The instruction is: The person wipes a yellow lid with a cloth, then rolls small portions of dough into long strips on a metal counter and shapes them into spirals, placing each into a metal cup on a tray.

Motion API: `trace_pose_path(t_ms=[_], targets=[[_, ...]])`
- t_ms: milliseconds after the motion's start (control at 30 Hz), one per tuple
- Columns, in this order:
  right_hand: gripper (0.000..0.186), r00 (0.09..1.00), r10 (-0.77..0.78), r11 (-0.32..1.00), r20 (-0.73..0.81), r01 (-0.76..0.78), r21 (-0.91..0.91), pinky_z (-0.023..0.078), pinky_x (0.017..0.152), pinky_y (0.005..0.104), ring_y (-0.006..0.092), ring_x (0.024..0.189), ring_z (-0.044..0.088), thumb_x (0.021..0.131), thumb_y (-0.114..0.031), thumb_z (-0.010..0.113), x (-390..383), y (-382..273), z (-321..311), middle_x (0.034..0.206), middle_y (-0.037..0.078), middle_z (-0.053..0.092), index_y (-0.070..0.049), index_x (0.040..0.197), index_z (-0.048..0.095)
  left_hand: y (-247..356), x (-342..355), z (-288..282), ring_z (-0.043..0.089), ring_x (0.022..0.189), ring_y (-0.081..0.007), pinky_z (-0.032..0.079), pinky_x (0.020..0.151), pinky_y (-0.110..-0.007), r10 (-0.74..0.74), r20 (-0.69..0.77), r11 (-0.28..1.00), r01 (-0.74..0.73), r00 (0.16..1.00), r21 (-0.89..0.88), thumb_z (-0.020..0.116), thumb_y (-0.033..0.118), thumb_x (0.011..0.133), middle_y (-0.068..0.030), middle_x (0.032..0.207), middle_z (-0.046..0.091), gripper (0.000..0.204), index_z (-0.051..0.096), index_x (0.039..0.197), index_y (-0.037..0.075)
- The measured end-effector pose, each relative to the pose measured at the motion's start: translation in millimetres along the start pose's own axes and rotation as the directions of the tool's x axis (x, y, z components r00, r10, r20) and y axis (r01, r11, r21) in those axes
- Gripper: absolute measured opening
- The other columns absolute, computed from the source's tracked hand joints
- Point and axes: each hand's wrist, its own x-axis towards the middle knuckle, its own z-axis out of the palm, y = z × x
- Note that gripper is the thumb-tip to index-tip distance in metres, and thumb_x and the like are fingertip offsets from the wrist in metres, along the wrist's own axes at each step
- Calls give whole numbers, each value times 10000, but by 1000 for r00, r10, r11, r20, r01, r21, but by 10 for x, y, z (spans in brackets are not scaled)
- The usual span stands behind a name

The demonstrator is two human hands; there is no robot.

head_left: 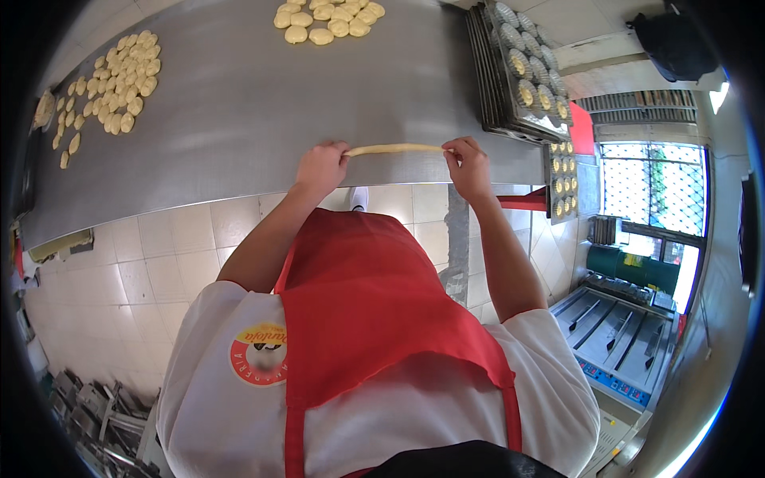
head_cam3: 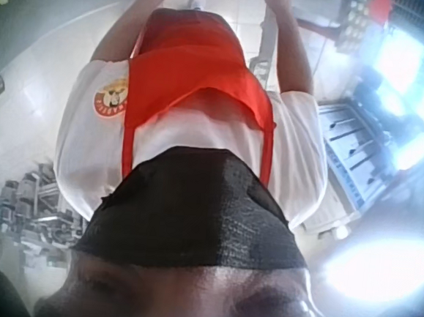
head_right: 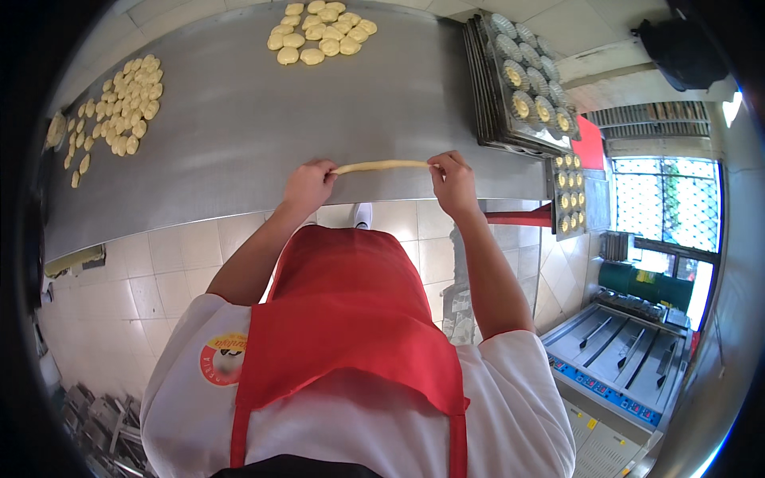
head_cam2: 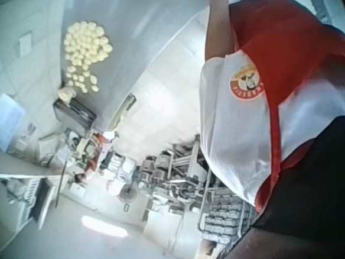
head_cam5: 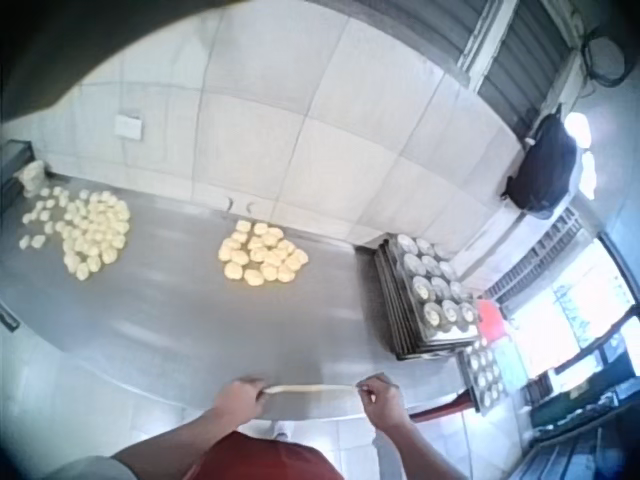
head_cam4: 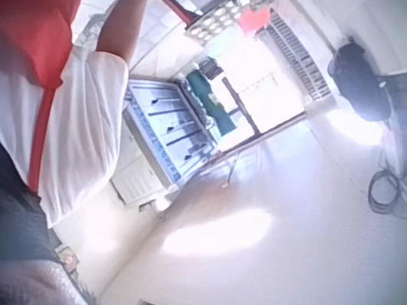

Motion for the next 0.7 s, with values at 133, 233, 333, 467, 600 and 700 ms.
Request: trace_pose_path(t_ms=[133,233,333,467,600,700], targets=[[135,803,-65,998,592,51,40,604,780,362,258,852,746,920,15,741,-159,-628,-377,995,132,754,-21,1042,786,152,30,-97,690,790,-128,563,695,-311,-366,526,134,603,768,-787,880,105,873,-49,974,742,361,694,1182,77],[162,897,-231,960,378,146,239,611,779,350,221,850,757,917,-12,774,82,-1504,-790,1015,106,773,-14,1078,789,584,-29,-231,671,771,-90,508,679,-266,-217,515,94,543,829,-835,873,35,862,-23,942,748,340,663,1126,82],[196,973,-231,973,-11,231,1,620,781,341,211,846,769,893,-18,810,532,-1807,-1138,997,98,788,-16,1088,791,744,-46,-368,695,781,-112,537,742,-273,324,416,338,307,850,-890,864,32,876,-83,945,793,325,633,1104,59],[226,859,-46,957,510,185,-225,610,779,322,179,820,757,897,28,805,345,-1541,-1349,980,103,793,-22,1117,788,820,83,-376,727,874,-108,555,801,-272,489,364,-15,425,793,-905,803,-24,908,-63,964,796,223,632,998,87],[164,786,-122,988,606,36,152,607,786,323,187,863,761,916,-9,804,90,-1871,-1277,954,98,785,-14,1080,802,1080,142,-305,733,943,-120,567,830,-279,427,304,-61,362,852,-930,761,-37,936,-57,1022,781,153,666,985,72],[182,952,-5,986,307,-47,161,604,833,310,165,919,762,949,-51,800,259,-1717,-1189,990,92,792,0,1124,795,1180,248,-383,724,968,-124,575,854,-282,437,387,60,403,812,-913,746,-23,956,-59,1060,768,146,709,1072,58]])
